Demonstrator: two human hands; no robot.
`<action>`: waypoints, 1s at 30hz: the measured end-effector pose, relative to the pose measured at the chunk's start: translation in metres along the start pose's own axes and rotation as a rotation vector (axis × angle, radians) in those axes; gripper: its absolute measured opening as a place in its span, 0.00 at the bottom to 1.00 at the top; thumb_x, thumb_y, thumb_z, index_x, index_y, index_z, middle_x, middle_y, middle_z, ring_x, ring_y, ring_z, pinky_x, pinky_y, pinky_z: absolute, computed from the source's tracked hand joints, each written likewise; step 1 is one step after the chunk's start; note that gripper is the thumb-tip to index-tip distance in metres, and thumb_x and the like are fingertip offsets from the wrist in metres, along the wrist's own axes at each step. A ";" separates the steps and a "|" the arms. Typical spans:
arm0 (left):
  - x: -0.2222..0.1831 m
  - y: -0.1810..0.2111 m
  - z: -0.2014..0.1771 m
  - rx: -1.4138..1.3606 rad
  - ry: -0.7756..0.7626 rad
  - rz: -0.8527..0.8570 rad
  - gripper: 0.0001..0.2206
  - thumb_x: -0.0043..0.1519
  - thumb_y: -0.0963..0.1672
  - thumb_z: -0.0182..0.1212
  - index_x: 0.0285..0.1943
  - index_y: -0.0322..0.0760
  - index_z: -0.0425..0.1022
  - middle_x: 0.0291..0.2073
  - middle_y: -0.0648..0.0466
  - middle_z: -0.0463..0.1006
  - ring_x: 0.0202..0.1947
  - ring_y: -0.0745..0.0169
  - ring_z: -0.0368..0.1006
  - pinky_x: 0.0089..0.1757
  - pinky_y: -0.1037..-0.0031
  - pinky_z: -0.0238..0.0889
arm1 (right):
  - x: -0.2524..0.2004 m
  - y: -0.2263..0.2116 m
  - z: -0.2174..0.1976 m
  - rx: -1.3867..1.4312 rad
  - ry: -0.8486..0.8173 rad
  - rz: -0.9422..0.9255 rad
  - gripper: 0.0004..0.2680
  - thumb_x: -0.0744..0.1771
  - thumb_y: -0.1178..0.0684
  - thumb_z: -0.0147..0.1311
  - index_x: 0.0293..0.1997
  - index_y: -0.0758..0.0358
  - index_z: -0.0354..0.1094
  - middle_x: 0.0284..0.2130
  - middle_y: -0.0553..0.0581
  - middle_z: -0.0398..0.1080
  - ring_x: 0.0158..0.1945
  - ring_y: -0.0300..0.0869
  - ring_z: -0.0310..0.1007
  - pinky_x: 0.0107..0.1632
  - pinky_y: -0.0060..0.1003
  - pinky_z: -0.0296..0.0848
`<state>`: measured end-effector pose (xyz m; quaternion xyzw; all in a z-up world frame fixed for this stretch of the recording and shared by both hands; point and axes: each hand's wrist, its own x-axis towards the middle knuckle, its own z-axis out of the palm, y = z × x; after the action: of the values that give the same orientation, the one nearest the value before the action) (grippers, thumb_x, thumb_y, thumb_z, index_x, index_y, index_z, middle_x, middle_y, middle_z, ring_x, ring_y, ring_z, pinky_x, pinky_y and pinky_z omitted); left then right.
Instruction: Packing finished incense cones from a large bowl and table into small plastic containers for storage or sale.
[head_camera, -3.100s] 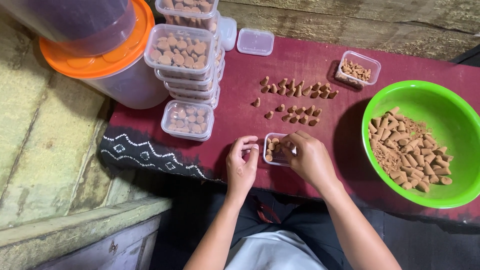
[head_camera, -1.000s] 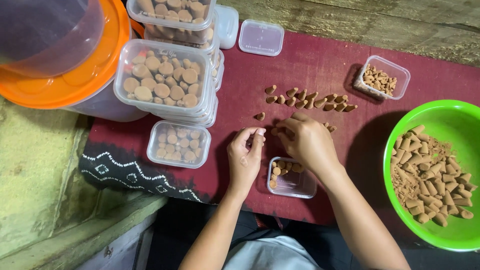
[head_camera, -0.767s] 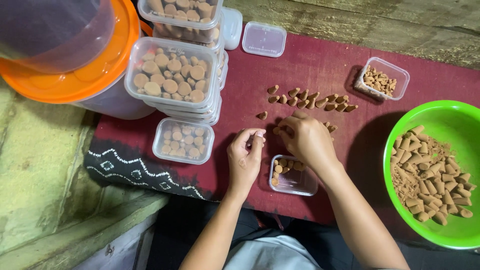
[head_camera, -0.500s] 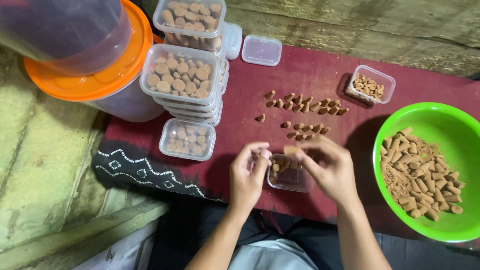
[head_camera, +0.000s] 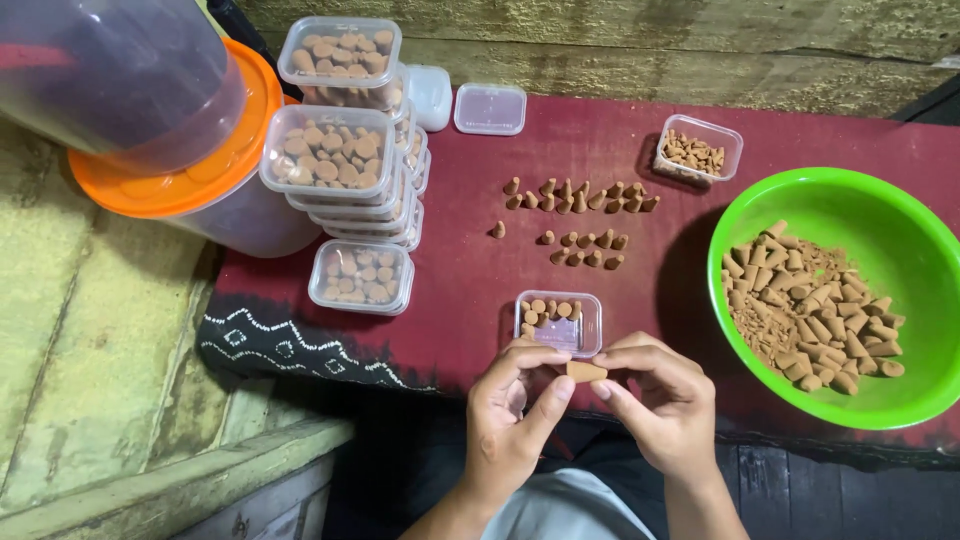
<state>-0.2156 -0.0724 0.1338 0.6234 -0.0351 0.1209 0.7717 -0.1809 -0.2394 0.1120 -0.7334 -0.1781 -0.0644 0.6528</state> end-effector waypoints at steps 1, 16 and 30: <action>-0.002 0.001 0.001 0.002 0.000 0.001 0.08 0.66 0.42 0.61 0.49 0.32 0.75 0.43 0.47 0.76 0.47 0.58 0.74 0.51 0.73 0.68 | -0.001 -0.002 -0.001 0.002 0.000 -0.001 0.06 0.63 0.56 0.63 0.39 0.66 0.75 0.33 0.60 0.75 0.35 0.42 0.74 0.39 0.30 0.70; -0.007 0.002 0.006 -0.048 -0.029 0.098 0.06 0.66 0.38 0.57 0.49 0.29 0.73 0.47 0.40 0.77 0.53 0.49 0.76 0.56 0.68 0.71 | -0.009 -0.021 0.003 -0.123 0.049 -0.172 0.05 0.63 0.58 0.63 0.38 0.64 0.74 0.32 0.59 0.74 0.34 0.40 0.74 0.32 0.25 0.68; -0.010 -0.032 -0.010 -0.041 0.061 -0.116 0.12 0.66 0.44 0.56 0.53 0.30 0.72 0.47 0.46 0.80 0.42 0.62 0.78 0.49 0.75 0.69 | -0.006 0.018 0.002 0.021 -0.019 0.145 0.05 0.65 0.62 0.58 0.42 0.70 0.71 0.43 0.65 0.77 0.50 0.46 0.78 0.52 0.32 0.77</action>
<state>-0.2189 -0.0706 0.0989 0.6045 0.0222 0.0943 0.7907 -0.1804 -0.2405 0.0925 -0.7380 -0.1313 -0.0081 0.6618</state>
